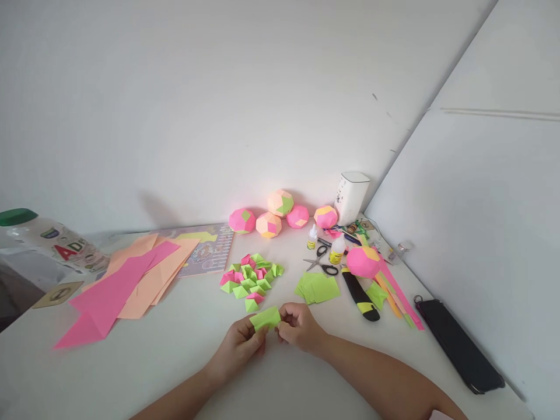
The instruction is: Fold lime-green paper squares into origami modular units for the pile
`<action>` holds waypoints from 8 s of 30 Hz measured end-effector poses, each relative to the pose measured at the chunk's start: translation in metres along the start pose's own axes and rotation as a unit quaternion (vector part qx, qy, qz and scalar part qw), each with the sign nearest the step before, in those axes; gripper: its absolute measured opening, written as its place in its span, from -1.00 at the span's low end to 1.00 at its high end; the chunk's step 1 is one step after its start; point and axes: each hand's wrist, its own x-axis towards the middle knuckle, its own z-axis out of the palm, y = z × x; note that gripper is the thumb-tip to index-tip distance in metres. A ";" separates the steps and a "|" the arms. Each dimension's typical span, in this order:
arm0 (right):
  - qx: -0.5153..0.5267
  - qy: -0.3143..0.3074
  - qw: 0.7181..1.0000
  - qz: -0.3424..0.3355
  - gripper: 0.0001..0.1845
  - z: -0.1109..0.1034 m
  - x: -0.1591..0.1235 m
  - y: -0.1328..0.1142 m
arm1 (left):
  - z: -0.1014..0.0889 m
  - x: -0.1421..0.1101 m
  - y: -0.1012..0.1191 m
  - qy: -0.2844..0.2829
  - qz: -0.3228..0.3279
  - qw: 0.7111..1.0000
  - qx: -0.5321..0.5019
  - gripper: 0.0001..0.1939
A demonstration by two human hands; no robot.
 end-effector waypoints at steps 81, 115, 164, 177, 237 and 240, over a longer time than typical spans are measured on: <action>-0.130 0.154 0.959 -0.200 -0.90 0.001 -0.011 0.000 | 0.002 0.008 -0.005 0.050 0.040 0.983 -0.170 -0.65; -0.232 0.020 0.964 -0.129 -0.64 -0.003 -0.008 -0.008 | 0.001 0.006 -0.010 -0.042 0.060 0.989 -0.130 -0.67; -0.043 0.069 0.993 -0.086 -0.76 -0.007 -0.003 0.000 | -0.003 0.002 -0.009 -0.031 0.145 0.988 0.043 -0.68; -0.051 0.073 0.992 -0.090 -0.84 -0.006 -0.002 -0.004 | -0.003 0.001 -0.007 -0.028 0.149 0.986 0.068 -0.70; -0.097 0.072 0.991 -0.063 -0.74 -0.007 -0.006 0.008 | 0.000 0.004 -0.007 0.040 0.025 0.996 -0.074 -0.69; -0.097 0.071 0.991 -0.061 -0.74 -0.006 -0.006 0.006 | -0.001 0.004 -0.008 0.037 0.038 0.996 -0.067 -0.70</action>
